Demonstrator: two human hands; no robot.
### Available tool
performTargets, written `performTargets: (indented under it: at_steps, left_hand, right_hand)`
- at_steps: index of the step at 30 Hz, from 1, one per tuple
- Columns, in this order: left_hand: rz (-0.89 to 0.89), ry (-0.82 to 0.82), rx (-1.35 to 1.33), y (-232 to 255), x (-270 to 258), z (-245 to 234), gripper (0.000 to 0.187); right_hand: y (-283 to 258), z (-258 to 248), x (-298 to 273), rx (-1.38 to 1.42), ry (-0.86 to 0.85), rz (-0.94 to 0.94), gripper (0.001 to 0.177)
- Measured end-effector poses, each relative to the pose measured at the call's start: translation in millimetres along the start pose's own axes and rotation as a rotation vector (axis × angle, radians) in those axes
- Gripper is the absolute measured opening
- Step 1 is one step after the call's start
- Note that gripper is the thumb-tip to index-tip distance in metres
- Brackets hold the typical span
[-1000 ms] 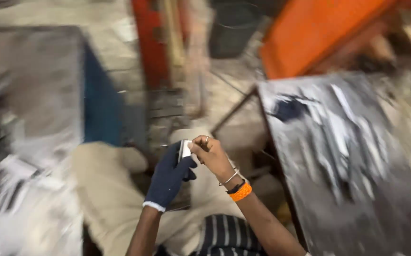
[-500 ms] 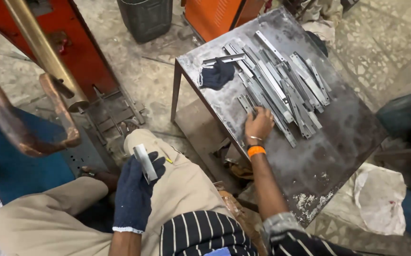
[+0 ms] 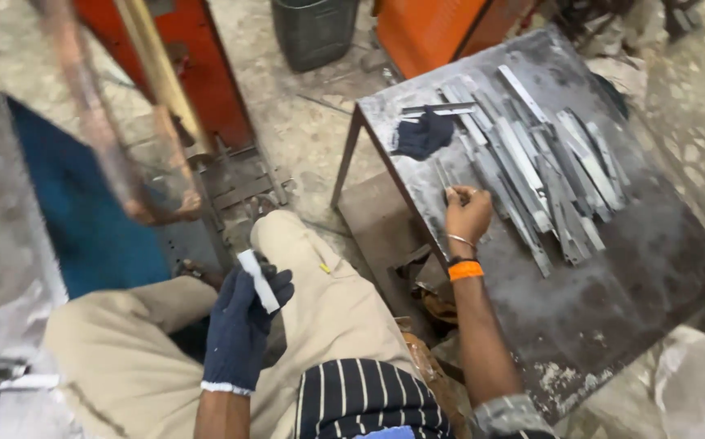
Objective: The person sits between two tables covered with metal strip parts, picks up individual parts from a pile, turns them over and looks them over by hand, and places them onto the adjacent table. The person repeats this pick-and-check handling one part at a time throughout the episode.
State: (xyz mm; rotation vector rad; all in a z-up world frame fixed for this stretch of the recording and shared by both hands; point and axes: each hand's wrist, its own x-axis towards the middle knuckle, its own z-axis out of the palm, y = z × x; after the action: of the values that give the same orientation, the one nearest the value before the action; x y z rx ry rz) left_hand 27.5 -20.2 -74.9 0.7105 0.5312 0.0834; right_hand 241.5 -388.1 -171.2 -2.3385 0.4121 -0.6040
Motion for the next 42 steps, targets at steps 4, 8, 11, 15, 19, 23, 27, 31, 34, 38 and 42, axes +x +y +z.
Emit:
performTargets:
  at_steps: [4, 8, 11, 15, 19, 23, 27, 31, 34, 38, 42]
  left_hand:
    - [0.005, 0.007, -0.044, -1.8, 2.5, -3.5, 0.034]
    - [0.034, -0.018, -0.067, -2.5, 1.6, -2.9, 0.034]
    - [0.022, 0.017, -0.078, 1.2, -1.8, 2.4, 0.034]
    - [0.022, 0.030, -0.063, 4.6, -4.4, 6.1, 0.036]
    - [0.018, 0.041, -0.104, 3.5, -1.5, 7.6, 0.036]
    - [0.001, 0.078, -0.109, -0.2, -0.4, 4.9, 0.040]
    - [0.088, 0.068, -0.161, 2.3, 0.0, -1.3, 0.044]
    - [0.189, 0.091, -0.224, 12.0, -2.9, -12.4, 0.046]
    - [0.239, 0.087, -0.311, 23.1, -11.9, -21.2, 0.045]
    - [0.317, 0.113, -0.291, 31.6, -23.6, -24.6, 0.041]
    - [0.385, 0.127, -0.232, 29.5, -23.7, -23.5, 0.034]
  right_hand:
    - [-71.1, -14.7, -18.3, 0.021, -0.108, -0.054, 0.018]
    - [-98.6, 1.9, -15.8, 0.244, -0.349, 0.012, 0.021]
    - [-115.8, 9.4, -8.1, 0.723, -0.513, 0.166, 0.025]
    - [-169.8, -13.8, -7.2, 1.467, -0.751, 0.382, 0.039]
    - [-172.0, -2.4, -19.6, 1.513, -0.777, 0.456, 0.038]
    - [-141.9, 30.1, -45.9, 1.376, -0.881, 0.285, 0.029]
    - [-169.6, 21.1, -100.6, 1.326, -0.991, 0.554, 0.022]
    - [-179.9, 19.5, -155.5, 1.399, -1.321, 0.642, 0.015]
    - [-209.9, 6.4, -182.3, 1.145, -1.455, 0.479, 0.028]
    - [-243.0, -4.9, -203.4, 0.865, -1.435, 0.058, 0.036]
    - [-246.3, 2.8, -220.6, 0.890, -1.387, -0.424, 0.037]
